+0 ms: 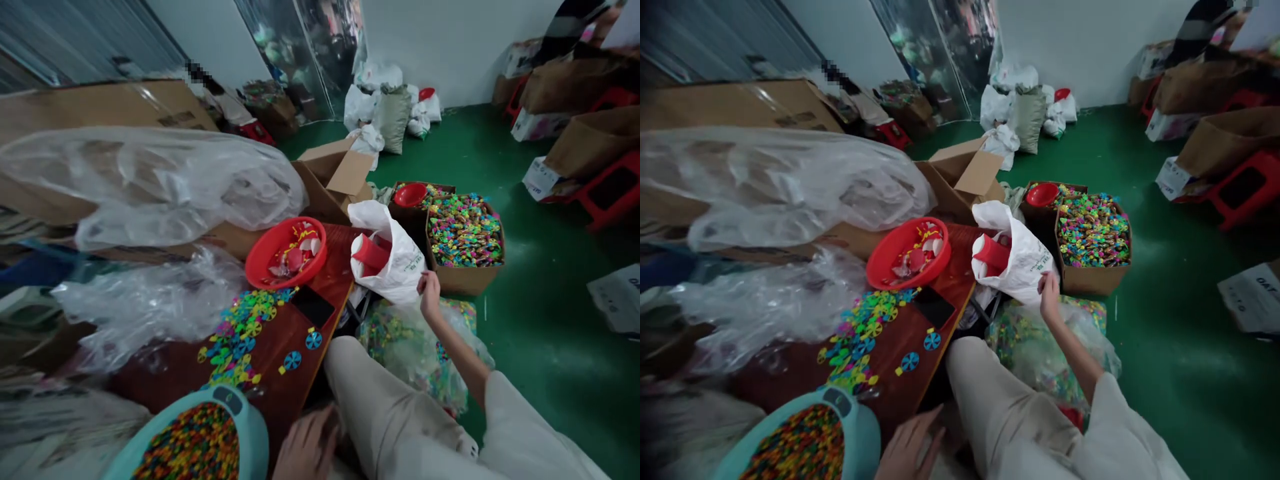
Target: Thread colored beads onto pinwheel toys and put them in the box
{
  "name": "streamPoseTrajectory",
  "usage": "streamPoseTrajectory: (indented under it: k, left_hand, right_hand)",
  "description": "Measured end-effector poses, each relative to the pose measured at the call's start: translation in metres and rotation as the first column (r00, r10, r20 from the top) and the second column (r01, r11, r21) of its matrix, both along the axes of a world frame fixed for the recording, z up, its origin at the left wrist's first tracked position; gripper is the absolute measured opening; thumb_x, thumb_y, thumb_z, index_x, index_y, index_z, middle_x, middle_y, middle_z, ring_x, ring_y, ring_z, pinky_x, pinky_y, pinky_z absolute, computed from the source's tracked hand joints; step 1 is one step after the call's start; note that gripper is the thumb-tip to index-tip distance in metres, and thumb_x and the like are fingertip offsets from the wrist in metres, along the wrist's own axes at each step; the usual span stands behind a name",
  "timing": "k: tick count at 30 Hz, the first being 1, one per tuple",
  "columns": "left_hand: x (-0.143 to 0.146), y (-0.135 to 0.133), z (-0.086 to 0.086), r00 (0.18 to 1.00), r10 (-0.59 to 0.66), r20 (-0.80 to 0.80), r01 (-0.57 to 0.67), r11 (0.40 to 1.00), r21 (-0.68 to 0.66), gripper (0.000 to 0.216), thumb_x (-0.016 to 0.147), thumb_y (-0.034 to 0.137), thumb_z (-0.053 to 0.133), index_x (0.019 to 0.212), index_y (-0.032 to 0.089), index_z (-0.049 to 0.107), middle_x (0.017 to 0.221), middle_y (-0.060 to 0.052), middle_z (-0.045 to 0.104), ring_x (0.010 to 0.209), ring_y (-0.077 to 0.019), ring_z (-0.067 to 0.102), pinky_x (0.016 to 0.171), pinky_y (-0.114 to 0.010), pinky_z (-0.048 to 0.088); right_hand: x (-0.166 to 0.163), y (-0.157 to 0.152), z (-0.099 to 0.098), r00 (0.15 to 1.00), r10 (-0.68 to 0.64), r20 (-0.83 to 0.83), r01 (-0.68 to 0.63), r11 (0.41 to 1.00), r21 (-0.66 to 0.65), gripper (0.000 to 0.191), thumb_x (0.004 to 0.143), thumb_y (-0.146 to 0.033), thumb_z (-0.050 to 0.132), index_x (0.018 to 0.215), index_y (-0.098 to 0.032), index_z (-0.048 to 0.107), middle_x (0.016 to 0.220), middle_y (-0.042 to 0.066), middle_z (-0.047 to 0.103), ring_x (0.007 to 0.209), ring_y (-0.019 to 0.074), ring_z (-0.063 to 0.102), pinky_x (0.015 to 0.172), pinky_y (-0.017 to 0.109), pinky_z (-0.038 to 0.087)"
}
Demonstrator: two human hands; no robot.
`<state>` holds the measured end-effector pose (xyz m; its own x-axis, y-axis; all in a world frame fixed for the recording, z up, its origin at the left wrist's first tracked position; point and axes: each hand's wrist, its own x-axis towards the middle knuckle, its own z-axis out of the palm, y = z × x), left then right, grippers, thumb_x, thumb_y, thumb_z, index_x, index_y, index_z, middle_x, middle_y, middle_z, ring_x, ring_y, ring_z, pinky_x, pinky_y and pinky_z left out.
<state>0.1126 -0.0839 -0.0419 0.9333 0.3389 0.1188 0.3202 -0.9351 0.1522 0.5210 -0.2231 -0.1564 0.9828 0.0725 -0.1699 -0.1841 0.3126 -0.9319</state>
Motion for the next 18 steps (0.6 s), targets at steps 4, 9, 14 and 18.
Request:
streamPoseTrajectory:
  k: [4, 9, 14, 18]
  left_hand:
    - [0.062, 0.03, -0.006, 0.973, 0.224, -0.057, -0.182, 0.894, 0.409, 0.043, 0.1, 0.021, 0.051, 0.137, 0.026, 0.072, 0.139, -0.013, 0.07, 0.114, -0.0327, 0.072, 0.095, -0.05, 0.062]
    - [0.079, 0.068, -0.046, 0.983, 0.182, -0.016, -0.156, 0.879, 0.451, 0.07, 0.094, 0.009, 0.056, 0.156, 0.04, 0.045, 0.164, -0.007, 0.047, 0.15, -0.0374, 0.047, 0.112, -0.058, 0.052]
    - [0.073, 0.091, -0.108, 0.986, 0.138, 0.096, -0.157, 0.959, 0.237, 0.105, 0.076, 0.008, 0.061, 0.159, 0.052, 0.014, 0.162, 0.001, 0.047, 0.149, -0.0394, 0.045, 0.115, -0.065, 0.049]
    - [0.07, 0.085, -0.133, 0.977, 0.211, 0.027, -0.212, 0.977, 0.022, 0.11, 0.066, 0.018, 0.058, 0.156, 0.056, 0.009, 0.158, 0.01, 0.05, 0.148, -0.0393, 0.046, 0.118, -0.067, 0.045]
  right_hand:
    - [-0.021, 0.015, -0.013, 0.995, 0.101, 0.015, -0.099, 0.989, -0.109, 0.067, 0.085, -0.091, 0.045, 0.081, -0.025, 0.058, 0.065, -0.002, 0.045, 0.064, 0.0157, 0.042, 0.061, 0.029, 0.038]
    - [-0.129, 0.017, -0.051, 0.934, 0.353, -0.056, -0.354, 0.891, -0.286, 0.069, 0.074, -0.094, 0.053, 0.057, -0.027, 0.059, 0.052, 0.0, 0.047, 0.051, 0.0199, 0.046, 0.053, 0.036, 0.041]
    - [-0.18, 0.005, -0.072, 0.858, 0.499, -0.121, -0.493, 0.732, -0.471, 0.059, 0.082, -0.084, 0.048, 0.059, -0.033, 0.064, 0.06, 0.001, 0.062, 0.063, 0.0272, 0.063, 0.066, 0.045, 0.053]
    - [-0.185, 0.016, -0.055, 0.721, 0.652, -0.233, -0.653, 0.528, -0.543, 0.05, 0.089, -0.07, 0.049, 0.057, -0.033, 0.06, 0.06, -0.002, 0.059, 0.065, 0.0227, 0.059, 0.072, 0.042, 0.052]
